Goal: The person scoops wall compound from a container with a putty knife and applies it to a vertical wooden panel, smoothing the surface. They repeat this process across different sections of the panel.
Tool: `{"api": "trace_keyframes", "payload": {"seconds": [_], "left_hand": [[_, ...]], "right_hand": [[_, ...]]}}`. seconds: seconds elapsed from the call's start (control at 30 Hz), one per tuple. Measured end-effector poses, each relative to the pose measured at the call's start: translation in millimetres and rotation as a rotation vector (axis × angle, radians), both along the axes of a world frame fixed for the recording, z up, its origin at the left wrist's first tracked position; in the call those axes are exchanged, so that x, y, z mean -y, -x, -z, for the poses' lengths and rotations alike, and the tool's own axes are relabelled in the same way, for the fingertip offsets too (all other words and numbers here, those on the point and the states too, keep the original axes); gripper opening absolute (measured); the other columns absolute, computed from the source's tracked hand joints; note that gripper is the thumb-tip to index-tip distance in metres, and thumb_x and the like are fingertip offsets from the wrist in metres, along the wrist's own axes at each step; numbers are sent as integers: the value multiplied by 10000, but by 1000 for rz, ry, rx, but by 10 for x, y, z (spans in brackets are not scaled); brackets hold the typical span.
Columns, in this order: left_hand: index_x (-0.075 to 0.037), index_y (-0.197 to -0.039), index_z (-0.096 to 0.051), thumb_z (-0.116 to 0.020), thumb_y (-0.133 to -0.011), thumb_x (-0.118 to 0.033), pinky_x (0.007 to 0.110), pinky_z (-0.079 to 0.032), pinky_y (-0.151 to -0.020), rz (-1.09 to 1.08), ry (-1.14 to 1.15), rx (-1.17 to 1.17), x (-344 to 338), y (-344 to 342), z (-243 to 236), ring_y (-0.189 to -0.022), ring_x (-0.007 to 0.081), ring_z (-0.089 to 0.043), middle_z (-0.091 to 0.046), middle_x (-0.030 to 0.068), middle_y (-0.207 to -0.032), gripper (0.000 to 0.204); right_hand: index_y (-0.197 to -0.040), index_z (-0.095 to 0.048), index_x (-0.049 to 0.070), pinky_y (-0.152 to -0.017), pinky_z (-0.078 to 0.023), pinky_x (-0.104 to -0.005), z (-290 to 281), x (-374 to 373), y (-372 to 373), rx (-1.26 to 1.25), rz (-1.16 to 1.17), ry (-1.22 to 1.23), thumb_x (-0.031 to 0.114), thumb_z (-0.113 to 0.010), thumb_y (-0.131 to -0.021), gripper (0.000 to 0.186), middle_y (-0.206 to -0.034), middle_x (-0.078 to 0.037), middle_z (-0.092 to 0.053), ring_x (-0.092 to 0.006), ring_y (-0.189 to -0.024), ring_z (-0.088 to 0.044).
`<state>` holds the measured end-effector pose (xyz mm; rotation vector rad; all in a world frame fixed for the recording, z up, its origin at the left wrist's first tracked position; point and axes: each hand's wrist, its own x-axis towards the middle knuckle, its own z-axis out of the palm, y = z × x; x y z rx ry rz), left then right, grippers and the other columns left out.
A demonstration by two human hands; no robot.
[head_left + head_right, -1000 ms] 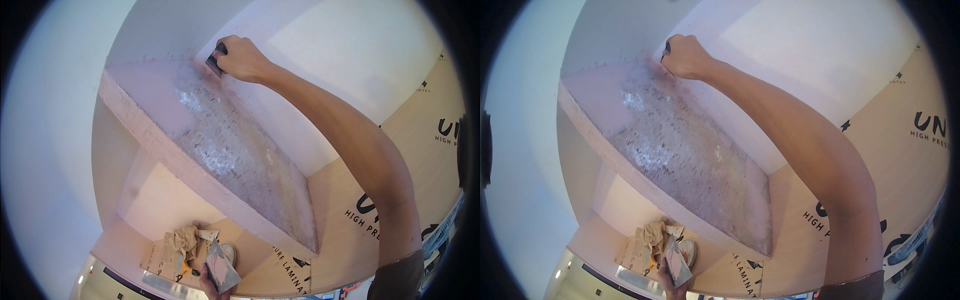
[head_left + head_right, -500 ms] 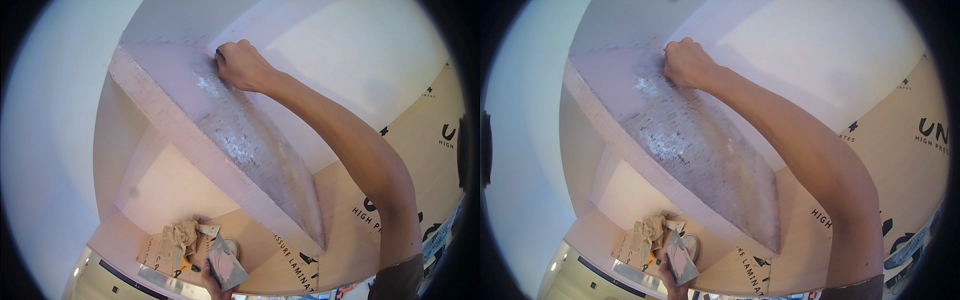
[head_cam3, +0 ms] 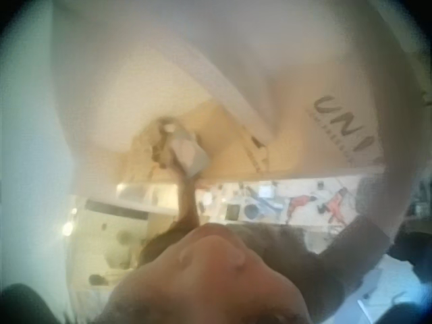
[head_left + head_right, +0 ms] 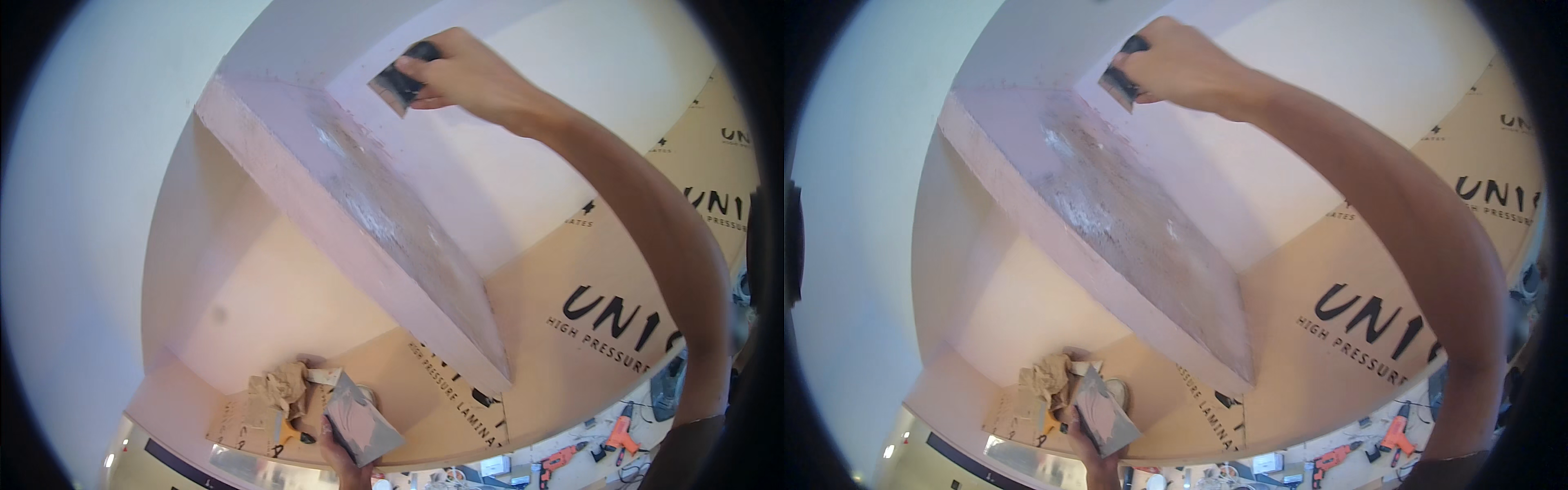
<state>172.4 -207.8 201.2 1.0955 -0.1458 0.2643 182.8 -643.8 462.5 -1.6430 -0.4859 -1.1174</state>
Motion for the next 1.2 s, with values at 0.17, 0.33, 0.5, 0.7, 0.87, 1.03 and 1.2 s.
{"api": "trace_keyframes", "payload": {"seconds": [0.17,0.33,0.5,0.7,0.87,1.03,1.2], "left_hand": [[-8,-1340,-533,-481,-1039,-363,413,-516,-977,86,4,142,-136,19,20,-1117,268,-640,-638,130,-1253,468],[23,-1300,-626,-633,-964,-205,354,-369,-1130,-15,-265,35,-217,-128,107,-1271,196,-532,-631,131,-1301,406],[66,-1240,-644,-633,-971,-239,281,-465,-968,558,-699,-96,-240,83,-377,-1100,163,-613,-662,133,-1221,407],[61,-1101,-693,-579,-1016,-372,287,-533,-799,766,-856,-99,-353,116,-471,-928,146,-659,-706,119,-1028,456],[75,-1065,-700,-557,-1025,-404,265,-539,-711,953,-713,32,-509,107,-429,-804,137,-669,-715,112,-951,502],[74,-1047,-703,-580,-1013,-377,270,-540,-710,975,-675,-41,-517,-23,-377,-804,145,-675,-718,124,-961,469],[61,-1036,-712,-610,-997,-353,276,-541,-705,839,-732,-115,-465,-33,-411,-790,149,-682,-723,124,-959,428]], "right_hand": [[-1241,-588,-90,-946,-582,-321,722,-310,889,-64,-303,-139,264,-587,-1023,416,-1189,-177,-657,-198,-980,-703],[-1043,-648,-46,-694,-661,-391,1643,-1311,1478,-8,-291,163,125,-713,-914,223,-1018,-210,-714,-296,-900,-752],[-865,-741,-30,-708,-655,-409,1660,-1927,1583,91,-378,757,141,-735,-856,171,-936,-234,-746,-351,-863,-759],[-933,-780,-7,-710,-643,-353,1659,-2462,1787,-103,-265,908,90,-672,-787,206,-932,-163,-764,-301,-859,-766],[-966,-770,55,-643,-596,-331,1824,-2721,1733,-171,-113,917,-85,-660,-669,346,-907,-110,-759,-280,-766,-736],[-939,-772,69,-588,-564,-309,1762,-2873,1681,-282,-87,896,-151,-630,-655,386,-839,-103,-754,-260,-700,-726],[-897,-794,53,-598,-569,-255,1609,-2999,1626,-378,-92,931,-194,-563,-589,457,-803,-94,-767,-209,-732,-763]]}}
